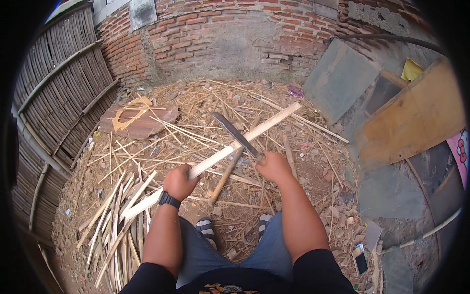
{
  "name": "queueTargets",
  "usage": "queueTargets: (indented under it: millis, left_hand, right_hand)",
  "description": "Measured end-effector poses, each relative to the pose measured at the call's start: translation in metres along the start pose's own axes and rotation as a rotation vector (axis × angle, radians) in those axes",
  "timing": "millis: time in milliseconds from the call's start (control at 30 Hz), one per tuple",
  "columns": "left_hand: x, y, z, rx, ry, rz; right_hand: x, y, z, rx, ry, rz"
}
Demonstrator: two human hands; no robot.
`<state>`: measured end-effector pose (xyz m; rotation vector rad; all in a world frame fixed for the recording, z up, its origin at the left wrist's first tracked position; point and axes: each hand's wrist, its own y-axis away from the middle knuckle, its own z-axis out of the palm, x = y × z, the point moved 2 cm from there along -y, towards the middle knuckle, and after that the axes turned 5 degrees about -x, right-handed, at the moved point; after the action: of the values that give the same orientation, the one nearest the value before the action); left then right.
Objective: The person sits on the ground and uses a large knife to shave thin strips from a long piece of light-colored wood. They hold the wood with their left hand and repeatedly draw the knife along its length to remove material.
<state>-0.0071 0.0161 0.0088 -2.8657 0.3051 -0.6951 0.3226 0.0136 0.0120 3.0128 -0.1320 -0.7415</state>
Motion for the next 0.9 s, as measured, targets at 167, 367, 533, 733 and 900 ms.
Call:
queueTargets:
  millis: [167, 367, 533, 733, 900]
  left_hand:
    - [0.000, 0.000, 0.002, -0.030, -0.043, 0.011]
    - [0.002, 0.001, 0.002, -0.048, -0.034, 0.000]
    - [0.010, 0.001, -0.003, -0.060, -0.052, -0.004]
    - [0.000, 0.002, 0.002, -0.047, -0.065, 0.027]
    - [0.004, 0.000, 0.006, -0.059, -0.072, 0.021]
  right_hand:
    - [-0.028, 0.020, 0.012, -0.175, 0.101, -0.113]
    - [-0.020, 0.008, 0.000, -0.078, 0.075, -0.066]
    - [0.005, -0.002, 0.006, 0.000, -0.023, 0.023]
    - [-0.018, 0.013, 0.014, -0.158, 0.127, -0.125]
    - [-0.017, 0.005, 0.013, -0.121, 0.094, -0.076]
